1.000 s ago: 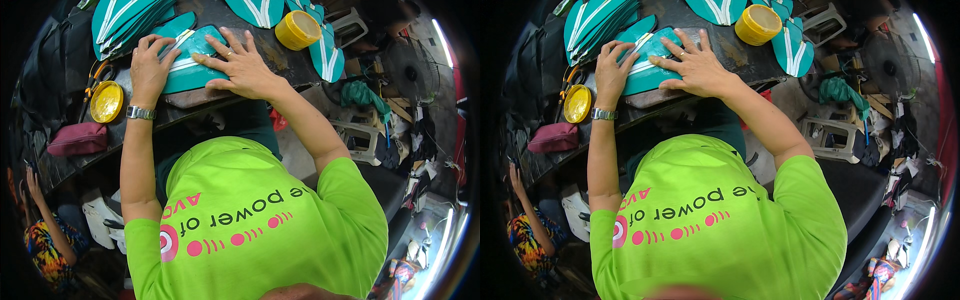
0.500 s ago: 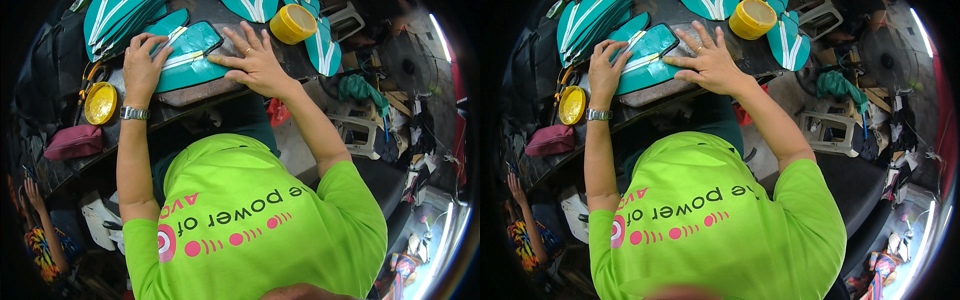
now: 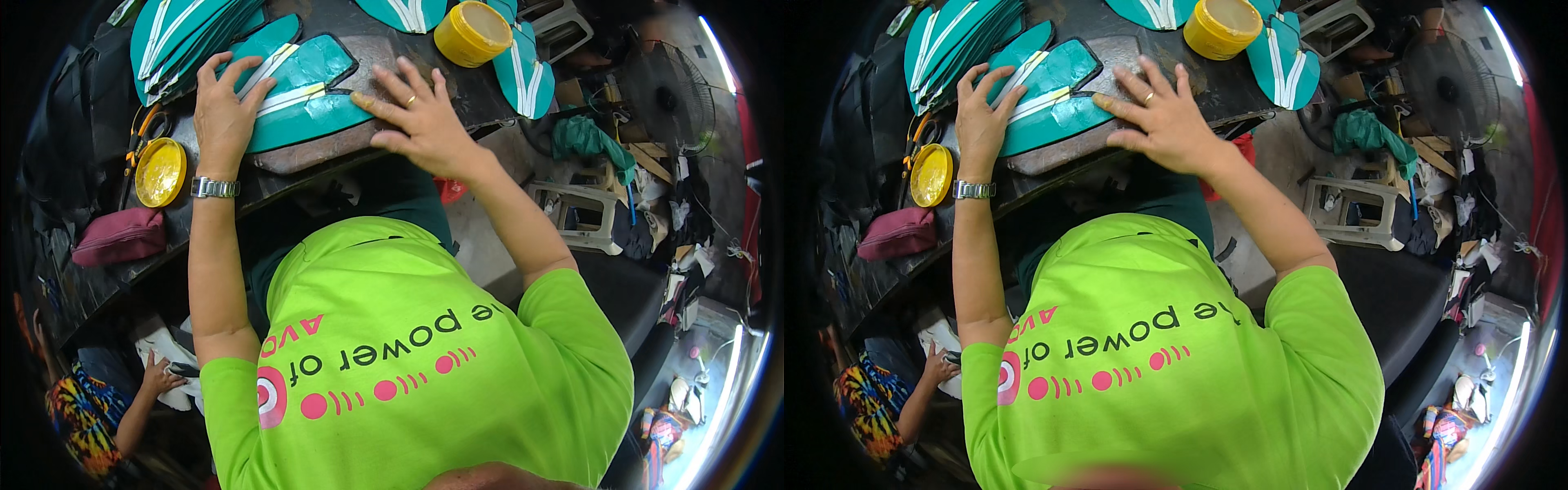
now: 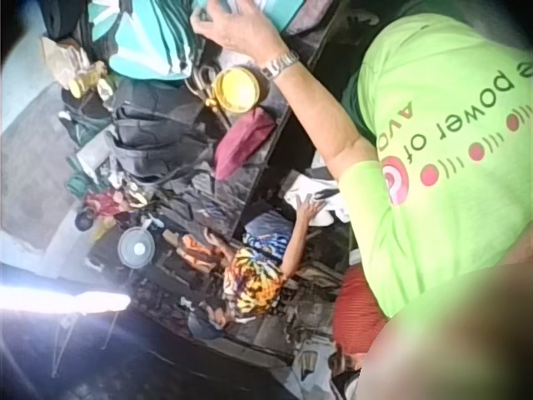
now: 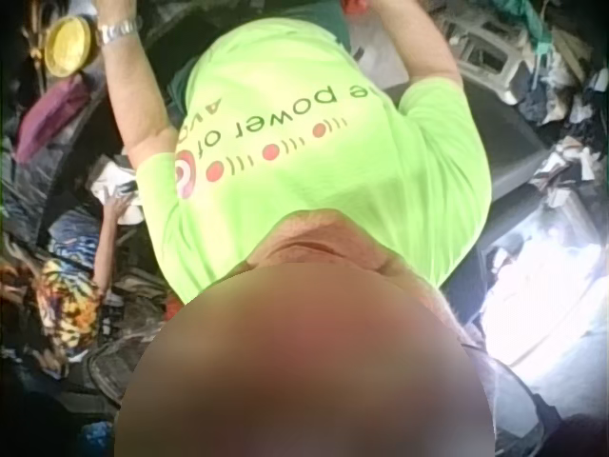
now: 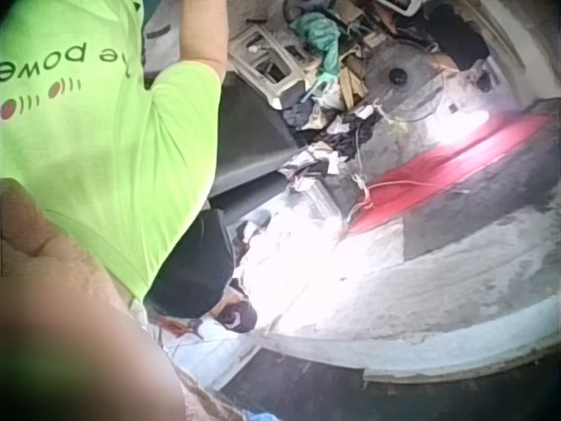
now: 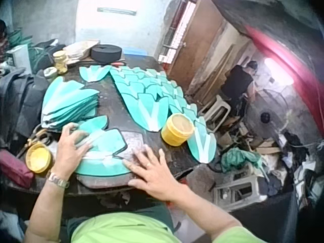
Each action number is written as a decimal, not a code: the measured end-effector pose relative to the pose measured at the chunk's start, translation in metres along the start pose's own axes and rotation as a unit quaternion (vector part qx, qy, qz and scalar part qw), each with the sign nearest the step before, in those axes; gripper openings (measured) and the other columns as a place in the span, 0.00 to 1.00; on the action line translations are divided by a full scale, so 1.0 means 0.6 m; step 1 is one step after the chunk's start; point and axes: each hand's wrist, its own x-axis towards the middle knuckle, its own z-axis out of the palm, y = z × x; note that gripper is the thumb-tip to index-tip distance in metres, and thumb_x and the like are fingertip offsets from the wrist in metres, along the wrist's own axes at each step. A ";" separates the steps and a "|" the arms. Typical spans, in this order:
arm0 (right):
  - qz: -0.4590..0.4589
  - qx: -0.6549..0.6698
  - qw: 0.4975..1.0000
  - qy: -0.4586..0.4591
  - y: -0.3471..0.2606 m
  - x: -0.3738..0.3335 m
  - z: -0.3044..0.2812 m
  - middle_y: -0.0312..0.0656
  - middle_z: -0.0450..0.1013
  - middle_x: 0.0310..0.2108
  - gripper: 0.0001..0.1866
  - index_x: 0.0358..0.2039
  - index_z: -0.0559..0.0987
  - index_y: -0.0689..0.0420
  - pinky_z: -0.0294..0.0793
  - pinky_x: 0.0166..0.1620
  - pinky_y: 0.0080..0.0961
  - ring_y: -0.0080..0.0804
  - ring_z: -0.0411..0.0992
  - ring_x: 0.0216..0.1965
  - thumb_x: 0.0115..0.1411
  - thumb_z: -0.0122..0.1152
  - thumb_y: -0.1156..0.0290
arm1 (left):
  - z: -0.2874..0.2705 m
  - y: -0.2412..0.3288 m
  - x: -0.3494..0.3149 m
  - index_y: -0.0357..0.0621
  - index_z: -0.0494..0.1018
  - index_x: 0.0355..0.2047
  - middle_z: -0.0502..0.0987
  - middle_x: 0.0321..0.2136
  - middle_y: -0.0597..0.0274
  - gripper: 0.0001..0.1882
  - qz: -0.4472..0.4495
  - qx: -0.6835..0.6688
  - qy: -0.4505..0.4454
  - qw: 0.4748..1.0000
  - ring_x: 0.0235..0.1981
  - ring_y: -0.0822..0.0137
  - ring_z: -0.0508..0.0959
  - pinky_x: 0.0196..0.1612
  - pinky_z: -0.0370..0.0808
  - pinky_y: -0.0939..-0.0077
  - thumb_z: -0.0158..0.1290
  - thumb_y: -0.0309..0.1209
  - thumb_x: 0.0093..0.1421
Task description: The person repeatedly picks teal fabric caps with white stripes from a pile on a table, presses them flat with both hands, and places them back on the pile. The person continues this cycle throughout the clip.
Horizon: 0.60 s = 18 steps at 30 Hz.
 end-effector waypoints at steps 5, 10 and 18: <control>0.057 -0.079 0.995 0.012 -0.067 -0.028 0.010 0.47 0.53 0.73 0.47 0.70 0.61 0.53 0.38 0.69 0.69 0.48 0.46 0.74 0.62 0.47 0.31 | -0.012 -0.006 -0.002 0.56 0.78 0.53 0.70 0.58 0.50 0.22 -0.024 -0.028 -0.021 0.999 0.55 0.50 0.74 0.53 0.74 0.59 0.65 0.41 0.58; 0.102 -0.081 0.991 0.003 -0.110 -0.016 0.023 0.63 0.49 0.71 0.57 0.68 0.59 0.68 0.34 0.70 0.67 0.59 0.41 0.74 0.57 0.49 0.27 | -0.055 -0.012 -0.013 0.50 0.76 0.55 0.73 0.55 0.46 0.25 -0.051 -0.108 -0.100 0.988 0.53 0.48 0.76 0.55 0.73 0.60 0.64 0.36 0.58; 0.021 -0.026 0.999 0.037 -0.133 0.025 0.042 0.64 0.51 0.70 0.57 0.69 0.58 0.67 0.40 0.69 0.68 0.60 0.45 0.73 0.56 0.53 0.29 | -0.093 -0.007 -0.043 0.34 0.69 0.58 0.79 0.47 0.40 0.36 -0.114 -0.134 -0.081 0.981 0.47 0.51 0.80 0.52 0.75 0.63 0.69 0.32 0.51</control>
